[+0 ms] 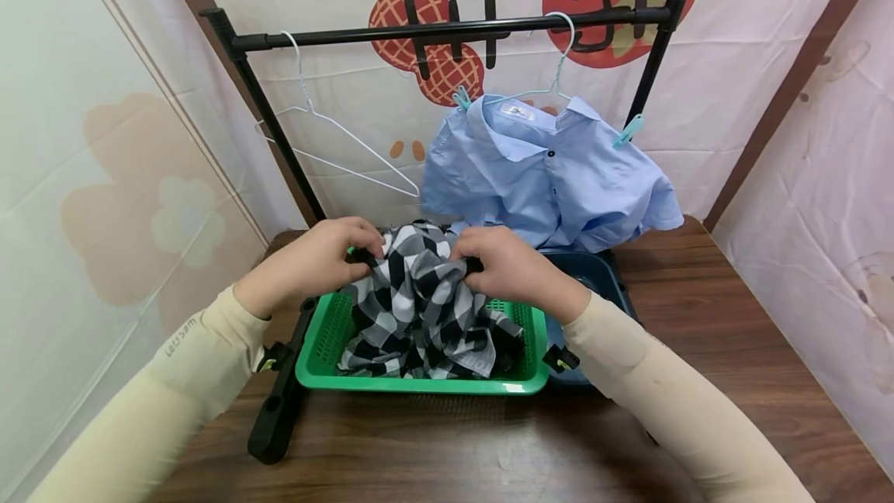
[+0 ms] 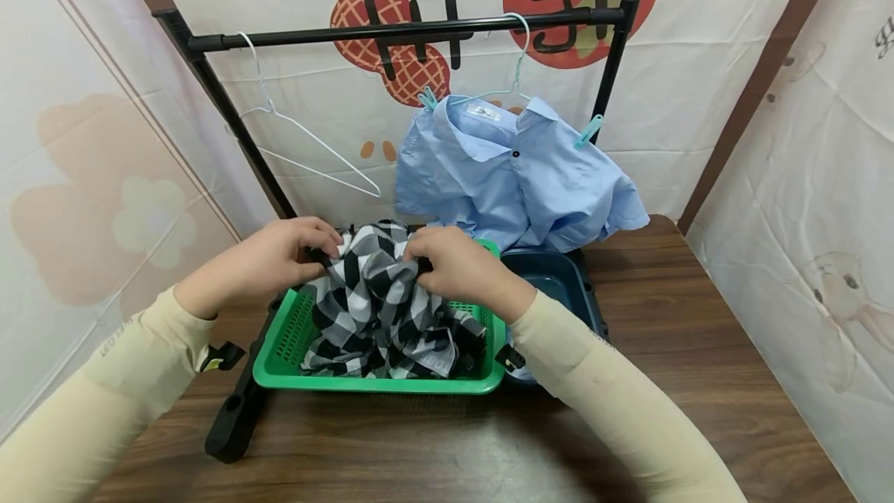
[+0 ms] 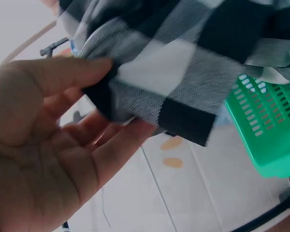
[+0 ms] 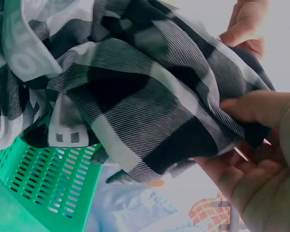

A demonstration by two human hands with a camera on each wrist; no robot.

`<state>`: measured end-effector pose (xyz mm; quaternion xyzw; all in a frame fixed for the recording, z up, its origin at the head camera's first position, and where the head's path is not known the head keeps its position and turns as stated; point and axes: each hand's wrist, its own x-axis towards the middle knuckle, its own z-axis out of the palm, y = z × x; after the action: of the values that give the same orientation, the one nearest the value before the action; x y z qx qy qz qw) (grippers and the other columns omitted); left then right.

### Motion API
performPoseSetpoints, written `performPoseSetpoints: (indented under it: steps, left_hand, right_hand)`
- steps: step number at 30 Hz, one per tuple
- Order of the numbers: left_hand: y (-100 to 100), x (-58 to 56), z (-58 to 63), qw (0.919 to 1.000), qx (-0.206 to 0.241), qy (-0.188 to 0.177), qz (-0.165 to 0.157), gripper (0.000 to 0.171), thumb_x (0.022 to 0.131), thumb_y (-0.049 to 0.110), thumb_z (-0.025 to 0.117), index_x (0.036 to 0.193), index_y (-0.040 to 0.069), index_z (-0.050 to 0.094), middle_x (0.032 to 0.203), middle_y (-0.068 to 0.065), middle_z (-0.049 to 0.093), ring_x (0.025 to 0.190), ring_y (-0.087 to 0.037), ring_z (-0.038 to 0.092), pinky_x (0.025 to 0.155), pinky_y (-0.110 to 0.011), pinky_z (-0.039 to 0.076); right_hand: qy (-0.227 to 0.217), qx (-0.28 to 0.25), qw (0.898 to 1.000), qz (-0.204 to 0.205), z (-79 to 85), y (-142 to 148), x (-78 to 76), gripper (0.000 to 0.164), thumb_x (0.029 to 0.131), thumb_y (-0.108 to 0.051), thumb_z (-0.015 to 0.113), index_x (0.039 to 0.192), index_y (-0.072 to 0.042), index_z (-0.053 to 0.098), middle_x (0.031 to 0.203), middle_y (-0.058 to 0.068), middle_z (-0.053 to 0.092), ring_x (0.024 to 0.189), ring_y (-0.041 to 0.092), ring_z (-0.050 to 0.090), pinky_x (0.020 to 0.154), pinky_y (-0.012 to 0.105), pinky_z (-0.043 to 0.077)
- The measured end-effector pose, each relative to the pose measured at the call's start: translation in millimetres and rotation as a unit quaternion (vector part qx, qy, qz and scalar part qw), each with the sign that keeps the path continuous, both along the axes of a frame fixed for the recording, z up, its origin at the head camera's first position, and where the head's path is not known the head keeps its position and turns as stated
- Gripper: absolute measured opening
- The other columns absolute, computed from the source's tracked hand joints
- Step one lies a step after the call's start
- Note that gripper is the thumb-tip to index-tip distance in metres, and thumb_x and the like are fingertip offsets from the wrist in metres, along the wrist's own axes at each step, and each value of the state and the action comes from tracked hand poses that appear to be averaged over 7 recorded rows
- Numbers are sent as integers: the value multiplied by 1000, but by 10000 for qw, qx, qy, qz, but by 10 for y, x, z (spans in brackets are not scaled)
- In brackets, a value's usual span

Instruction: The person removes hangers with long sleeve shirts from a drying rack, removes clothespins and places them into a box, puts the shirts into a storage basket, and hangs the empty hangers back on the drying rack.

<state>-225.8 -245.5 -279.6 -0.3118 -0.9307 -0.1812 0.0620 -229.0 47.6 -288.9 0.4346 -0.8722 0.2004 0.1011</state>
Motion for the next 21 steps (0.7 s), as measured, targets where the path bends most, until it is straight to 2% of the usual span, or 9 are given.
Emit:
performPoseSetpoints:
  steps: [4,7,10,15,19,21]
  left_hand:
    - [104,51,-31,9977,-380,-176,-538,20,84,8,68,97,24,70,120,3,61,107,-17,59,82,-36,50]
    - [195,51,-84,9938,-566,-352,-895,21,85,8,66,100,23,69,118,3,62,105,-14,58,82,-36,50]
    - [287,34,-162,9890,-881,-627,-1014,23,88,14,66,110,20,67,120,2,61,110,-15,57,90,-38,50]
    - [394,-9,-284,9794,-1330,-1267,-836,40,92,29,65,128,15,59,129,-2,58,120,-20,55,98,-43,46]
    - [451,-64,-345,9730,-1593,-1577,-545,54,88,44,67,134,17,55,132,1,57,120,-17,54,97,-41,47]
    - [483,-92,-371,9698,-1688,-1710,-424,56,87,46,67,134,18,54,131,3,58,117,-15,55,95,-39,48]
  right_hand:
    - [-296,458,9974,472,-16,-5,37,29,77,2,64,82,-26,67,85,-12,57,72,8,47,64,25,41]
    - [-685,811,9921,665,-49,-14,19,31,77,3,61,82,-27,66,83,-12,55,71,9,45,63,24,38]
    - [-959,1146,9865,675,-97,-34,-21,32,77,3,60,87,-27,67,87,-13,57,74,9,45,65,25,38]
    - [-1174,1525,9798,536,-198,-85,-118,34,78,3,59,94,-26,68,95,-11,61,81,11,52,69,27,41]
    - [-1290,1864,9734,345,-266,-140,-196,34,81,-2,62,105,-25,68,106,-10,63,90,7,56,76,27,46]
    - [-1428,2029,9683,289,-290,-173,-222,32,84,-5,64,108,-25,67,108,-10,63,91,7,57,78,28,48]
